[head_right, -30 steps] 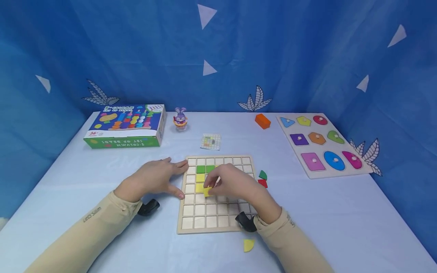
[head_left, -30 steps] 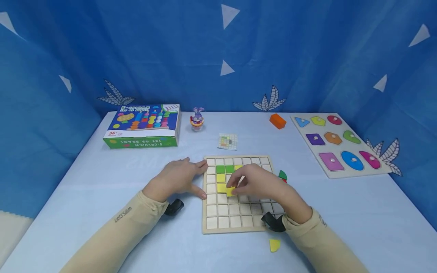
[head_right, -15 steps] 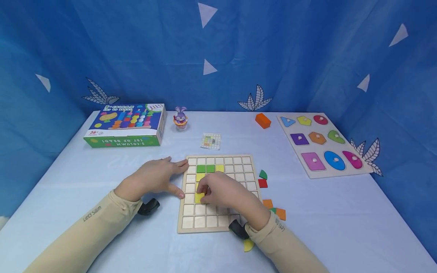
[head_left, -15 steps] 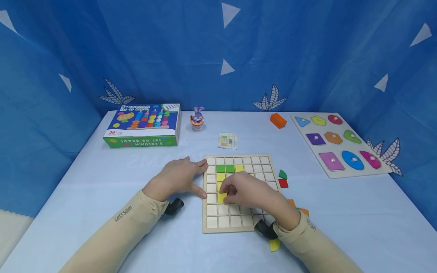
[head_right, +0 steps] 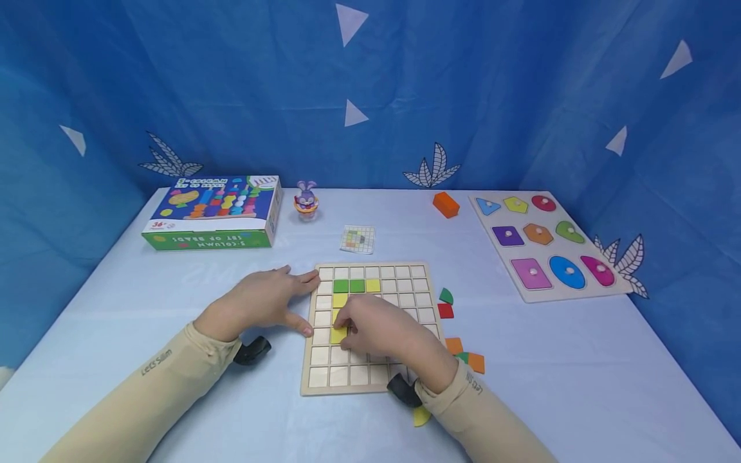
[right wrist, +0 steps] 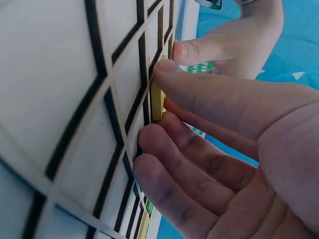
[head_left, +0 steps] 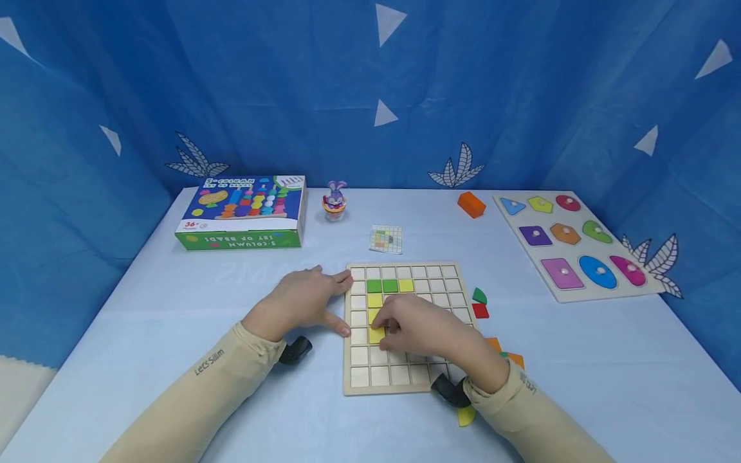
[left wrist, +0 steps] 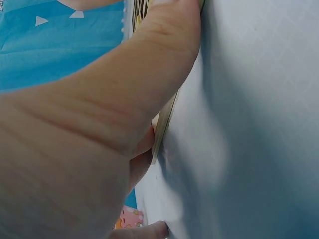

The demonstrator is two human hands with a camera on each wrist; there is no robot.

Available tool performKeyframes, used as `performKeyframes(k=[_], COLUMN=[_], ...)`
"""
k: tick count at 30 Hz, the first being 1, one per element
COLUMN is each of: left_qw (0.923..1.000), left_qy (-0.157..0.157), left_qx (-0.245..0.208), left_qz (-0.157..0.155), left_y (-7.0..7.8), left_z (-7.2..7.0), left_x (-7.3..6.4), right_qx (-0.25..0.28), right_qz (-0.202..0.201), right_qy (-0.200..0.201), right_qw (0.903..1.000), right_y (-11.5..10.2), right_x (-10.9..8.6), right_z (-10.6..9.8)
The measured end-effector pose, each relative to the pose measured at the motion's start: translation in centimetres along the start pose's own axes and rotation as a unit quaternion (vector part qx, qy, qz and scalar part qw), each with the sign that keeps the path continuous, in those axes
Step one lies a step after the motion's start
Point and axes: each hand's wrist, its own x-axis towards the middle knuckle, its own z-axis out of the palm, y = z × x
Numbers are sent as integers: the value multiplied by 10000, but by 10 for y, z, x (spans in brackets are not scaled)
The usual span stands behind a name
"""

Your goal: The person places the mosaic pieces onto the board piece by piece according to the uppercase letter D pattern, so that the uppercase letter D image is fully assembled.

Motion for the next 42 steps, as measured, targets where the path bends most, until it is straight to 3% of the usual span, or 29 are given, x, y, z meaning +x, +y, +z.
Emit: performKeyframes(k=[14,26,31,42], left_qw=[10000,10000,10000,10000], left_qy=[26,-29,-40,-29], left_qx=[64,31,-1,-6], left_qz=[23,-6,-2,12], left_y=[1,-1,-1,0], left_z=[-2,-2,-1,1], left_x=[0,0,0,0], right_qx=[168,265,180,147], right_qz=[-152,232,569,1035], right_qy=[-101,-229,-306,-384], right_qw=[9997,9991,9977,9938], right_y=[2,6,11,29], right_x=[-4,-21,-31,-62], right_z=[-8,-40,-53,-78])
